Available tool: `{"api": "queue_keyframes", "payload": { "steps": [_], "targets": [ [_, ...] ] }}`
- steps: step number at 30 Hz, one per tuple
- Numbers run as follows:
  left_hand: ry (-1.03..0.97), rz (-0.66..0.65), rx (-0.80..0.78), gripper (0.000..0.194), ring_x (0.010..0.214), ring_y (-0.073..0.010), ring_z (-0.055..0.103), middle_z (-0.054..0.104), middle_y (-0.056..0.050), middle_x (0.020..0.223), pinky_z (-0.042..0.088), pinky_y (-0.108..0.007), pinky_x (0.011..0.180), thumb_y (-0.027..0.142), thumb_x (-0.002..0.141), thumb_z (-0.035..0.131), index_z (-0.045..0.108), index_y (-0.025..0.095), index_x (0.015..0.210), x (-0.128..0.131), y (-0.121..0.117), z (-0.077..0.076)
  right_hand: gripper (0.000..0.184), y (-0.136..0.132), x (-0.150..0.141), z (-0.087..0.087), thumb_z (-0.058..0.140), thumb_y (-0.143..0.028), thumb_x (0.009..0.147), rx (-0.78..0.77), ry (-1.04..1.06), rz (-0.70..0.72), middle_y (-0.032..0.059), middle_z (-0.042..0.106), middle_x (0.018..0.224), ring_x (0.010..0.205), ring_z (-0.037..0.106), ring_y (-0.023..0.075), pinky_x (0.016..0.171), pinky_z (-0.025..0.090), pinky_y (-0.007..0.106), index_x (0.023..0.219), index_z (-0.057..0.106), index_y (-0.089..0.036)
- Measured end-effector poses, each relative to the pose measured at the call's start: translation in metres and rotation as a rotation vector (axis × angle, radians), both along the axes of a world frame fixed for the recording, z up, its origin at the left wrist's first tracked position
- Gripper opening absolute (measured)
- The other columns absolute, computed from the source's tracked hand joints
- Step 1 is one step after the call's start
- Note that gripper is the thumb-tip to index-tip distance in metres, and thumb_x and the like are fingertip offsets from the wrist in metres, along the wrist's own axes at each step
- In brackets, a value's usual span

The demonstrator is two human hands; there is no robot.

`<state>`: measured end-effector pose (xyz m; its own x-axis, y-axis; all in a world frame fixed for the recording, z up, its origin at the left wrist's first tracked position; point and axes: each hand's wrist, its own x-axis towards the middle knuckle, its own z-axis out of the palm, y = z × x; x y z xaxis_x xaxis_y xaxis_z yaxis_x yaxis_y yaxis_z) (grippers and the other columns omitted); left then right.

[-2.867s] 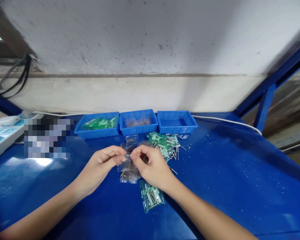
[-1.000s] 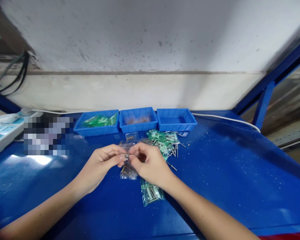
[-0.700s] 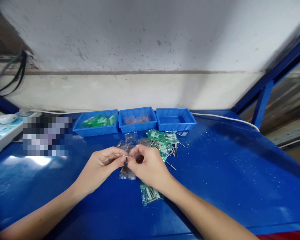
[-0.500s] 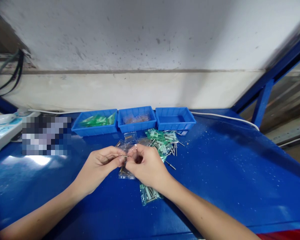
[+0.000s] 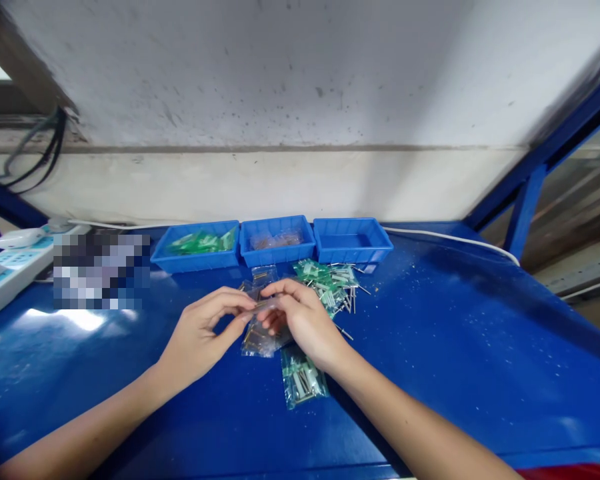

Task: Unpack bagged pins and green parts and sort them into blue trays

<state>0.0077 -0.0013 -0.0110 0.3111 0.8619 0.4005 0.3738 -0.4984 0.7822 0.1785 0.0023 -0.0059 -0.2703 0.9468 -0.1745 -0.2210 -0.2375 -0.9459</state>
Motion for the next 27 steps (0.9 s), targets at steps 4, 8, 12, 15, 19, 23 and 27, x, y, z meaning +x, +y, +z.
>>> {"api": "queue_keyframes", "payload": {
  "steps": [4,8,12,15,19,23,27],
  "targets": [
    [0.037,0.017,0.150,0.015,0.086,-0.0126,0.062,0.061,-0.004,0.092,0.050,-0.025,0.076,0.009,0.082,0.055,0.064,0.019,0.087,-0.001,0.001,0.001,0.025,-0.002,0.000,0.005,0.049,-0.038,0.084,-0.064,0.194,0.076,0.0054,0.065,0.067,0.058,0.058,0.0130,0.052,0.042,0.025,0.086,0.061,-0.016],
    [0.080,0.032,0.163,0.018,0.088,-0.0132,0.059,0.057,-0.003,0.095,0.049,-0.027,0.078,0.007,0.082,0.054,0.065,0.021,0.087,-0.003,0.001,-0.002,0.023,-0.005,-0.002,0.007,0.065,-0.033,0.075,-0.065,0.187,0.052,0.0027,0.065,0.066,0.058,0.059,0.0109,0.054,0.043,0.023,0.088,0.062,-0.015],
    [0.086,0.057,0.152,0.023,0.091,-0.0147,0.056,0.053,-0.004,0.098,0.047,-0.030,0.081,0.008,0.084,0.048,0.067,0.021,0.084,-0.004,0.000,-0.002,0.030,-0.004,-0.003,0.001,0.070,-0.025,0.070,0.004,-0.013,-0.049,-0.0027,0.062,0.063,0.054,0.057,0.0096,0.053,0.044,0.023,0.096,0.057,-0.017],
    [0.075,0.030,0.014,0.021,0.085,-0.0152,0.055,0.053,-0.004,0.091,0.046,-0.030,0.077,0.013,0.085,0.048,0.068,0.021,0.083,-0.004,-0.001,0.002,0.020,-0.005,-0.001,0.000,0.063,-0.024,0.075,0.202,-0.232,-0.178,-0.0003,0.065,0.070,0.064,0.063,0.0134,0.062,0.049,0.028,0.092,0.054,-0.019],
    [-0.145,-0.113,-0.430,0.025,0.068,-0.0135,0.053,0.056,-0.003,0.077,0.044,-0.026,0.064,0.034,0.090,0.046,0.065,0.018,0.093,-0.003,-0.001,0.004,0.007,-0.011,0.002,0.003,0.055,-0.015,0.080,0.610,-0.479,-0.228,0.0058,0.068,0.099,0.097,0.063,0.0198,0.087,0.047,0.039,0.082,0.057,-0.021],
    [-0.330,-0.092,-0.585,0.026,0.065,-0.0120,0.051,0.057,-0.002,0.072,0.043,-0.024,0.062,0.038,0.089,0.048,0.062,0.016,0.087,0.000,0.001,0.002,0.021,-0.017,-0.001,0.002,0.050,-0.007,0.078,0.927,-0.663,-0.218,0.0053,0.059,0.118,0.119,0.048,0.0219,0.100,0.038,0.046,0.083,0.062,-0.024],
    [-0.187,0.058,-0.376,0.011,0.065,-0.0112,0.054,0.058,0.001,0.073,0.043,-0.023,0.061,0.028,0.086,0.054,0.057,0.018,0.089,0.000,-0.001,0.003,0.024,-0.015,-0.001,0.000,0.050,-0.008,0.076,0.843,-0.757,-0.270,0.0112,0.044,0.124,0.125,0.038,0.0256,0.098,0.038,0.046,0.091,0.064,-0.021]
  ]
}}
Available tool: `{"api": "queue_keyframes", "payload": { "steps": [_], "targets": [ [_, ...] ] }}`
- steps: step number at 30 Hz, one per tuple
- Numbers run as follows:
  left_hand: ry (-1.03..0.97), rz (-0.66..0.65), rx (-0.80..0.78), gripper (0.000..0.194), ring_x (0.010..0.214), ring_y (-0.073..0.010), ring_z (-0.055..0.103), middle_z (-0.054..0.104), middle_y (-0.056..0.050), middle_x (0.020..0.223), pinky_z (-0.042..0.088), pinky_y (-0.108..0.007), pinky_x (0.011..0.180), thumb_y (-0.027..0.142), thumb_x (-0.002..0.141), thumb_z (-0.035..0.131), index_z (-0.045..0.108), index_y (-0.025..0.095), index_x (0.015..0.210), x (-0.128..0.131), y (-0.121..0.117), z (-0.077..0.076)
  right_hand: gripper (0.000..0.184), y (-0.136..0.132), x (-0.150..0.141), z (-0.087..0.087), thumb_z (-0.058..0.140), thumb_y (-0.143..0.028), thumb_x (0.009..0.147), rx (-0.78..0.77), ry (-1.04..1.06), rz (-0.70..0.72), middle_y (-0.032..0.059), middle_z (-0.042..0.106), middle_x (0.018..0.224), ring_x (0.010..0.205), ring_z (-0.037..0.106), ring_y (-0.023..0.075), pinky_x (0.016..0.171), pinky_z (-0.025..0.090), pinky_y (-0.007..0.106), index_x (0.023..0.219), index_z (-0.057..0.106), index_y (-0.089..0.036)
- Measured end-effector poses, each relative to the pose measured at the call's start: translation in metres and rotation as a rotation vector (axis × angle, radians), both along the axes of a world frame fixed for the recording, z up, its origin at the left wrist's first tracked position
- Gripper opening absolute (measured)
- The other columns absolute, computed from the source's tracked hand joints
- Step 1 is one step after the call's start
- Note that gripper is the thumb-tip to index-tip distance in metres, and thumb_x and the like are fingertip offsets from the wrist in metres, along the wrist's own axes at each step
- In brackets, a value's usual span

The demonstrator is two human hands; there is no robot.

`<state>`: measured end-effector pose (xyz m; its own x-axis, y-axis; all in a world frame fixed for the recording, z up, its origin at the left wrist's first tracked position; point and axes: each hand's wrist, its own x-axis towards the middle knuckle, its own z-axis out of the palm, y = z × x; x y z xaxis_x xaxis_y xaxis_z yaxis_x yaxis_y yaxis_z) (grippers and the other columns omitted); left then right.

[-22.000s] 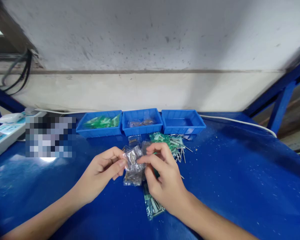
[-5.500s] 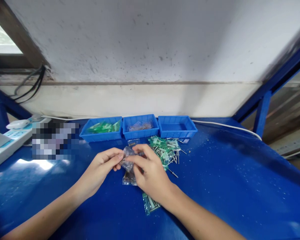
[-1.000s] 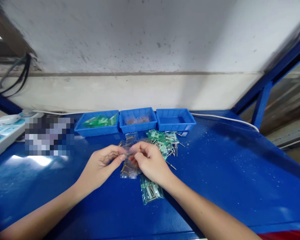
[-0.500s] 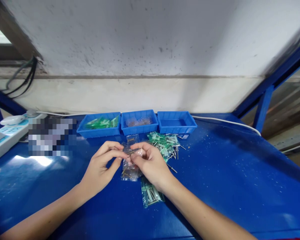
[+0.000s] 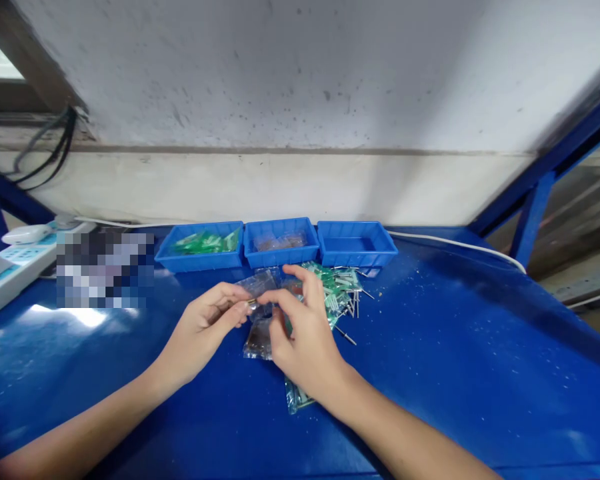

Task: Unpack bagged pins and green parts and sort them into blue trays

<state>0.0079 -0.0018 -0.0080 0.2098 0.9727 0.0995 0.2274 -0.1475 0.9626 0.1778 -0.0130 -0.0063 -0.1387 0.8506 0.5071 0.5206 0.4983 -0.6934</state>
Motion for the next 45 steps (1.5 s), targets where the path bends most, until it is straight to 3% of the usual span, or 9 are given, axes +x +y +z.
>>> {"api": "queue_keyframes", "payload": {
  "steps": [4,8,12,19,22,29,33,39,45],
  "targets": [
    [0.313,0.012,0.489,0.006,0.073,-0.0138,0.057,0.061,-0.002,0.080,0.045,-0.027,0.070,0.017,0.085,0.054,0.058,0.019,0.089,-0.003,-0.003,-0.001,0.010,0.004,0.003,0.005,0.056,-0.026,0.080,-0.324,0.207,0.169,0.0074,0.053,0.099,0.101,0.052,0.0210,0.090,0.042,0.039,0.085,0.063,-0.019],
    [0.479,-0.022,0.769,0.014,0.080,-0.0160,0.055,0.059,-0.004,0.086,0.044,-0.031,0.075,0.011,0.085,0.052,0.061,0.020,0.090,-0.004,-0.005,-0.005,0.031,0.004,0.002,0.007,0.047,-0.042,0.087,-0.582,0.483,0.346,0.0002,0.053,0.071,0.067,0.051,0.0126,0.066,0.043,0.027,0.071,0.057,-0.018],
    [0.432,-0.011,0.652,0.015,0.081,-0.0169,0.053,0.055,-0.004,0.084,0.044,-0.031,0.075,0.014,0.085,0.050,0.063,0.021,0.089,-0.002,-0.009,0.001,0.022,0.004,-0.003,0.006,0.053,-0.036,0.084,-0.522,0.427,0.252,-0.0008,0.055,0.067,0.062,0.050,0.0112,0.058,0.042,0.024,0.073,0.059,-0.018],
    [-0.030,-0.078,-0.099,0.044,0.062,-0.0135,0.050,0.057,-0.003,0.069,0.041,-0.026,0.059,0.045,0.093,0.033,0.063,0.016,0.080,-0.002,-0.006,0.013,0.022,0.004,0.000,-0.001,0.050,-0.026,0.087,-0.257,0.153,0.153,0.0036,0.071,0.090,0.074,0.064,0.0159,0.071,0.051,0.032,0.100,0.068,-0.024],
    [-0.143,-0.047,-0.217,0.041,0.059,-0.0122,0.049,0.056,-0.002,0.065,0.040,-0.024,0.056,0.047,0.090,0.042,0.059,0.015,0.070,0.000,-0.003,0.011,0.031,0.003,0.003,-0.001,0.046,-0.019,0.087,-0.150,-0.015,0.211,0.0041,0.070,0.088,0.076,0.064,0.0168,0.073,0.050,0.034,0.110,0.065,-0.025],
    [-0.009,0.110,0.062,0.015,0.077,-0.0152,0.060,0.065,-0.002,0.083,0.046,-0.026,0.072,0.031,0.085,0.056,0.062,0.018,0.087,0.001,-0.004,0.003,0.052,0.004,0.005,0.000,0.040,-0.004,0.081,-0.127,0.007,0.300,0.0057,0.057,0.104,0.091,0.057,0.0165,0.076,0.049,0.034,0.124,0.054,-0.029],
    [0.107,0.208,0.229,0.011,0.079,-0.0160,0.060,0.065,-0.003,0.088,0.047,-0.027,0.071,0.028,0.086,0.055,0.061,0.019,0.089,-0.003,-0.001,-0.001,0.026,0.006,0.005,0.003,0.051,-0.014,0.082,-0.200,0.080,0.199,0.0064,0.054,0.104,0.096,0.055,0.0188,0.076,0.048,0.034,0.099,0.066,-0.025],
    [0.265,0.040,0.598,0.016,0.102,-0.0190,0.052,0.051,-0.005,0.106,0.043,-0.035,0.089,0.011,0.083,0.055,0.063,0.023,0.091,-0.004,-0.004,-0.004,0.030,0.005,0.002,0.008,0.043,-0.038,0.091,-0.415,0.296,0.275,0.0011,0.056,0.074,0.071,0.053,0.0133,0.065,0.044,0.027,0.076,0.063,-0.020],
    [0.302,-0.042,0.502,0.022,0.112,-0.0223,0.042,0.036,-0.007,0.121,0.039,-0.040,0.096,0.010,0.079,0.056,0.064,0.024,0.093,0.000,-0.010,-0.004,0.015,0.004,-0.002,0.005,0.053,-0.026,0.086,-0.345,0.346,0.138,0.0016,0.060,0.078,0.071,0.055,0.0133,0.065,0.044,0.028,0.081,0.065,-0.020]
  ]
}}
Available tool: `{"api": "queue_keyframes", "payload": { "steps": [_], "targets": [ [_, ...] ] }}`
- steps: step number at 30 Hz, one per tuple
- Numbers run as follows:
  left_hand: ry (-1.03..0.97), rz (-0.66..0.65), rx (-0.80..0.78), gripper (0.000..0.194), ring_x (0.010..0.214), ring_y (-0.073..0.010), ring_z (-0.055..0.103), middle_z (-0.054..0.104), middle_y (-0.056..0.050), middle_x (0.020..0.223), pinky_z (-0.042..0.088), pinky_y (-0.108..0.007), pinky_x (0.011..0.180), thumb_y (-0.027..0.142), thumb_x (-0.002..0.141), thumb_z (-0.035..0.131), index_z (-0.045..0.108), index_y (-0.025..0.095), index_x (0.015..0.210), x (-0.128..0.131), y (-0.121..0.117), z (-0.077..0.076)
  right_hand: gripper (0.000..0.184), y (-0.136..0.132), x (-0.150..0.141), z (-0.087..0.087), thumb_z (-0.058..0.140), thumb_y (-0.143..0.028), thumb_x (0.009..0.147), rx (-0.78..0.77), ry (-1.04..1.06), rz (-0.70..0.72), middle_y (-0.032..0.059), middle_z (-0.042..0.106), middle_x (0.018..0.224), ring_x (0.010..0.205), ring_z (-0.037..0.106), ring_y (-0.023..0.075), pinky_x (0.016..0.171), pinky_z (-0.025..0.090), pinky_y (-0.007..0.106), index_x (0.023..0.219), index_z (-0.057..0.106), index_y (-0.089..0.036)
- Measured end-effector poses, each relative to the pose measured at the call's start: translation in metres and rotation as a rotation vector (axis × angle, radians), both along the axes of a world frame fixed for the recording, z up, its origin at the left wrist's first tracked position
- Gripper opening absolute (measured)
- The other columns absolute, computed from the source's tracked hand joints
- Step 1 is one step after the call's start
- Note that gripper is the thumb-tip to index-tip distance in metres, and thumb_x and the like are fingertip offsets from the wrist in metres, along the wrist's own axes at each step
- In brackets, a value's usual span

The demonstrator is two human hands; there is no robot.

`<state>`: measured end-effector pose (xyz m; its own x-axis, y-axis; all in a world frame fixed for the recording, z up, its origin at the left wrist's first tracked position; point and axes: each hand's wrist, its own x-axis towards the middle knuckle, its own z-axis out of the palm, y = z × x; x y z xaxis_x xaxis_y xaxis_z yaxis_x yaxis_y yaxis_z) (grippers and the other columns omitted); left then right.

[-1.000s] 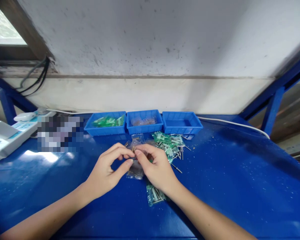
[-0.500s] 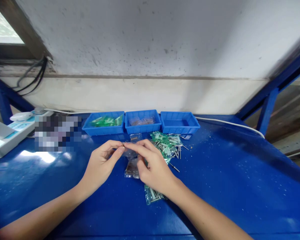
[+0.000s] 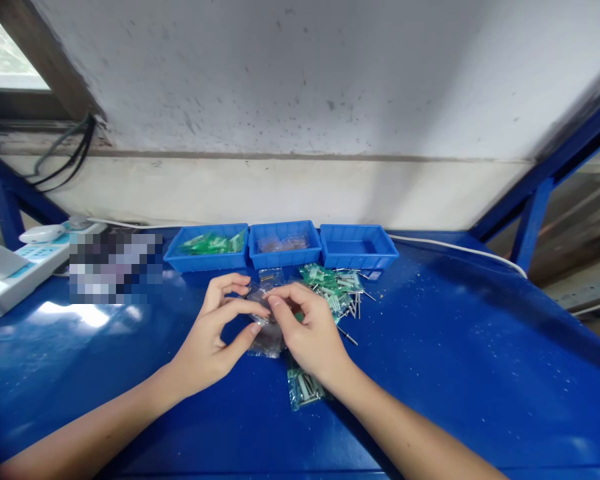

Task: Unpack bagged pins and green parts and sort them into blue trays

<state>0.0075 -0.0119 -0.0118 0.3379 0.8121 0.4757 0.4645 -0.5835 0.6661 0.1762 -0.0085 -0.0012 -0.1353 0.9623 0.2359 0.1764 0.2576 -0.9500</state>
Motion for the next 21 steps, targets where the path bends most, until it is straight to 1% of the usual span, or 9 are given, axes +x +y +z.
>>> {"api": "queue_keyframes", "payload": {
  "steps": [3,5,6,9,12,14,15,18,21],
  "targets": [
    [-0.059,0.002,-0.133,0.016,0.106,-0.0218,0.045,0.043,-0.007,0.110,0.037,-0.041,0.096,0.017,0.081,0.056,0.064,0.022,0.093,-0.001,0.004,0.003,0.014,0.000,0.003,0.000,0.056,-0.022,0.083,0.201,-0.131,-0.133,0.0016,0.053,0.076,0.073,0.052,0.0150,0.065,0.043,0.030,0.087,0.070,-0.023],
    [-0.180,-0.033,-0.325,0.016,0.095,-0.0202,0.050,0.050,-0.006,0.098,0.041,-0.037,0.088,0.027,0.086,0.051,0.065,0.021,0.091,-0.001,0.007,0.005,0.018,-0.001,0.005,0.000,0.058,-0.019,0.082,0.318,-0.194,-0.176,0.0004,0.045,0.071,0.071,0.048,0.0152,0.063,0.042,0.030,0.092,0.071,-0.025],
    [-0.277,-0.049,-0.456,0.023,0.089,-0.0192,0.051,0.053,-0.005,0.091,0.043,-0.034,0.082,0.033,0.089,0.046,0.065,0.020,0.089,0.000,0.008,0.006,0.020,-0.002,0.006,0.000,0.058,-0.018,0.082,0.369,-0.224,-0.177,-0.0001,0.043,0.069,0.069,0.046,0.0152,0.061,0.041,0.030,0.094,0.072,-0.026],
    [-0.605,-0.058,-0.827,0.035,0.071,-0.0145,0.051,0.055,-0.003,0.075,0.043,-0.026,0.062,0.042,0.090,0.041,0.065,0.017,0.088,0.002,0.012,0.004,0.026,-0.005,0.006,-0.002,0.054,-0.014,0.084,0.483,-0.332,-0.109,-0.0002,0.041,0.065,0.066,0.043,0.0155,0.060,0.039,0.030,0.097,0.072,-0.028],
    [-0.709,-0.052,-0.939,0.016,0.062,-0.0100,0.048,0.054,0.000,0.071,0.040,-0.021,0.057,0.032,0.082,0.059,0.063,0.017,0.087,0.003,0.013,0.001,0.033,-0.006,0.003,-0.005,0.048,-0.009,0.084,0.541,-0.402,-0.007,0.0022,0.049,0.072,0.073,0.046,0.0168,0.065,0.041,0.032,0.095,0.072,-0.030],
    [-0.647,-0.010,-0.823,0.011,0.062,-0.0095,0.049,0.056,0.001,0.074,0.040,-0.022,0.058,0.026,0.080,0.062,0.061,0.018,0.087,0.001,0.013,0.001,0.037,-0.005,0.001,-0.006,0.045,-0.005,0.082,0.542,-0.402,0.025,0.0043,0.053,0.082,0.082,0.049,0.0178,0.071,0.043,0.034,0.096,0.071,-0.027],
    [-0.594,0.038,-0.701,0.009,0.064,-0.0101,0.051,0.057,0.000,0.075,0.041,-0.022,0.059,0.025,0.081,0.061,0.061,0.018,0.087,-0.001,0.014,0.002,0.037,-0.004,0.001,-0.006,0.044,-0.004,0.081,0.532,-0.400,0.025,0.0054,0.054,0.087,0.086,0.050,0.0183,0.073,0.044,0.035,0.097,0.071,-0.025],
    [-0.451,0.233,-0.122,0.006,0.072,-0.0123,0.056,0.060,0.000,0.080,0.045,-0.026,0.067,0.022,0.081,0.061,0.060,0.019,0.087,-0.012,0.021,0.018,0.033,0.003,0.008,-0.001,0.046,-0.006,0.079,0.508,-0.421,-0.048,0.0081,0.057,0.093,0.090,0.052,0.0198,0.078,0.045,0.036,0.097,0.070,-0.018],
    [-0.345,0.373,0.448,0.010,0.080,-0.0157,0.058,0.060,-0.001,0.086,0.047,-0.031,0.073,0.018,0.082,0.059,0.059,0.022,0.091,-0.019,0.041,0.043,0.023,0.016,0.032,0.007,0.050,-0.015,0.082,0.498,-0.517,-0.221,0.0068,0.062,0.085,0.083,0.055,0.0203,0.075,0.044,0.036,0.094,0.070,-0.017]
  ]
}}
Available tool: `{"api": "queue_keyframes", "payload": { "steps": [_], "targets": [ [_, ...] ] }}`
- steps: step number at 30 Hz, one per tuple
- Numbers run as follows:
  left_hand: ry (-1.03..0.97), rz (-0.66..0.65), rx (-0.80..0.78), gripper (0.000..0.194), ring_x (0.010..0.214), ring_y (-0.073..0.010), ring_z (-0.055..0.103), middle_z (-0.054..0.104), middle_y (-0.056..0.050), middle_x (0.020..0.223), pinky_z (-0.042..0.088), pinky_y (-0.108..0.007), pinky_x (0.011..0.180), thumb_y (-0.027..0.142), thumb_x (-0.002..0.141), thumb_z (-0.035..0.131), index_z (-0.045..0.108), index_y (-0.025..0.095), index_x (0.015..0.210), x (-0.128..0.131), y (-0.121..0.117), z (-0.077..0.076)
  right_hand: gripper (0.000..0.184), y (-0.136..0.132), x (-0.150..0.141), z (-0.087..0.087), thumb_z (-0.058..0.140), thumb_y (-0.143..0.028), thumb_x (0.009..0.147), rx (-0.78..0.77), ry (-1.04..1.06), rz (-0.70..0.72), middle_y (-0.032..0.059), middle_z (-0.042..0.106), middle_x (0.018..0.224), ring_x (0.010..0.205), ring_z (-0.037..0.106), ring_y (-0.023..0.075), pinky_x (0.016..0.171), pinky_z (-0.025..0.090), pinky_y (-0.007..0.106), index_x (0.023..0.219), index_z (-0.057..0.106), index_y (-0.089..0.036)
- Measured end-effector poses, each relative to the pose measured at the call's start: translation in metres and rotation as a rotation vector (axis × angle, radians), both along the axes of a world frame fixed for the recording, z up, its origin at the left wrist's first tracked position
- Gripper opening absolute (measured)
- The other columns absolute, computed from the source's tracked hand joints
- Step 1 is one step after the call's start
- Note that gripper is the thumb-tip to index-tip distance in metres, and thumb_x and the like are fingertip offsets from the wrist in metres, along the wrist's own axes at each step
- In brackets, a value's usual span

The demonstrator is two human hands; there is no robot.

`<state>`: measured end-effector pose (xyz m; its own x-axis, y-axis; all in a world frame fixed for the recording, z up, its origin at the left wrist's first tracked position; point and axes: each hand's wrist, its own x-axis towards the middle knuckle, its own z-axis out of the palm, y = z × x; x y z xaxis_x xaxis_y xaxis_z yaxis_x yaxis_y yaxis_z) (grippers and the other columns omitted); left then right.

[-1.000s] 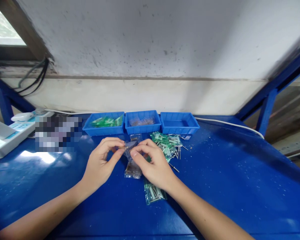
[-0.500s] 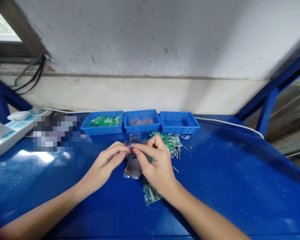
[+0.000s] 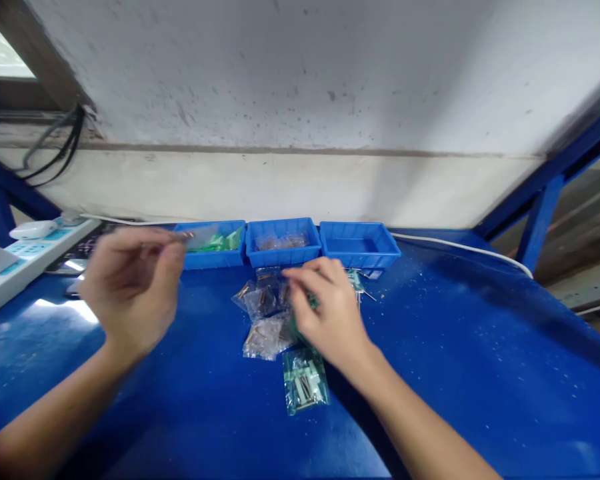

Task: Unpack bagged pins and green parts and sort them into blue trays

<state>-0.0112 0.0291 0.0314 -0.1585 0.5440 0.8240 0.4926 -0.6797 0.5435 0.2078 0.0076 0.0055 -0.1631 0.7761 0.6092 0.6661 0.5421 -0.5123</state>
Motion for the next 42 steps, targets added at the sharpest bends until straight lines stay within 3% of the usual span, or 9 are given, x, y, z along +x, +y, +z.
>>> {"api": "queue_keyframes", "payload": {
  "steps": [3,6,10,13,21,26,29,36,42],
  "targets": [
    [0.312,0.187,0.144,0.017,0.092,-0.0207,0.056,0.062,-0.005,0.095,0.044,-0.038,0.084,0.016,0.083,0.057,0.058,0.021,0.099,0.006,0.026,0.014,0.020,0.016,0.034,0.000,0.051,-0.026,0.085,-0.040,-0.030,-0.242,0.0049,0.066,0.080,0.075,0.058,0.0195,0.072,0.044,0.034,0.091,0.068,-0.018],
    [0.585,0.161,-0.029,0.033,0.108,-0.0292,0.048,0.056,-0.012,0.110,0.038,-0.047,0.094,0.020,0.082,0.058,0.052,0.015,0.114,0.020,0.035,-0.001,0.023,0.029,0.059,-0.012,0.052,-0.033,0.085,-0.127,-0.198,-0.385,0.0068,0.067,0.078,0.077,0.058,0.0234,0.072,0.044,0.036,0.088,0.069,-0.018],
    [0.672,0.003,-0.180,0.035,0.116,-0.0292,0.040,0.049,-0.012,0.118,0.034,-0.048,0.100,0.021,0.084,0.055,0.048,0.016,0.118,0.030,0.003,-0.042,0.023,0.038,0.068,-0.028,0.053,-0.027,0.083,-0.195,-0.381,-0.283,0.0095,0.067,0.088,0.084,0.056,0.0255,0.081,0.043,0.040,0.096,0.069,-0.016],
    [0.712,-0.167,-0.385,0.031,0.115,-0.0271,0.039,0.050,-0.009,0.114,0.038,-0.046,0.097,0.021,0.087,0.051,0.047,0.020,0.118,0.027,-0.022,-0.058,0.028,0.039,0.063,-0.032,0.052,-0.022,0.083,-0.208,-0.402,-0.179,0.0088,0.066,0.091,0.088,0.054,0.0253,0.083,0.044,0.039,0.107,0.066,-0.017],
    [0.652,-0.348,-0.586,0.015,0.105,-0.0219,0.045,0.058,-0.004,0.102,0.042,-0.040,0.089,0.024,0.091,0.047,0.056,0.022,0.103,0.019,-0.016,-0.055,0.021,0.036,0.054,-0.032,0.051,-0.018,0.086,-0.212,-0.382,-0.043,0.0059,0.067,0.098,0.095,0.053,0.0246,0.085,0.043,0.039,0.098,0.067,-0.020],
    [0.620,-0.402,-0.628,0.015,0.100,-0.0220,0.047,0.059,-0.004,0.098,0.043,-0.040,0.085,0.025,0.091,0.046,0.058,0.022,0.100,0.019,-0.020,-0.054,0.018,0.034,0.049,-0.030,0.057,-0.032,0.084,-0.243,-0.346,-0.107,0.0073,0.067,0.090,0.086,0.055,0.0248,0.079,0.043,0.040,0.090,0.066,-0.018],
    [0.608,-0.413,-0.637,0.015,0.099,-0.0222,0.047,0.060,-0.004,0.097,0.043,-0.040,0.084,0.025,0.091,0.046,0.058,0.022,0.098,0.020,-0.021,-0.053,0.023,0.033,0.046,-0.031,0.060,-0.038,0.081,-0.258,-0.362,-0.118,0.0084,0.067,0.093,0.088,0.056,0.0264,0.080,0.042,0.042,0.091,0.066,-0.018],
    [0.582,-0.414,-0.639,0.015,0.098,-0.0220,0.049,0.061,-0.004,0.095,0.043,-0.039,0.084,0.024,0.091,0.046,0.060,0.022,0.096,0.020,-0.018,-0.054,0.015,0.034,0.040,-0.035,0.051,-0.023,0.087,-0.186,-0.348,-0.088,0.0085,0.066,0.085,0.087,0.056,0.0237,0.080,0.043,0.038,0.077,0.061,-0.018],
    [0.574,-0.421,-0.630,0.016,0.094,-0.0220,0.051,0.063,-0.004,0.091,0.045,-0.040,0.081,0.022,0.090,0.045,0.061,0.022,0.093,0.020,-0.020,-0.051,0.013,0.030,0.035,-0.033,0.058,-0.032,0.082,-0.225,-0.336,-0.045,0.0066,0.066,0.087,0.084,0.061,0.0225,0.075,0.045,0.036,0.084,0.056,-0.020]
  ]
}}
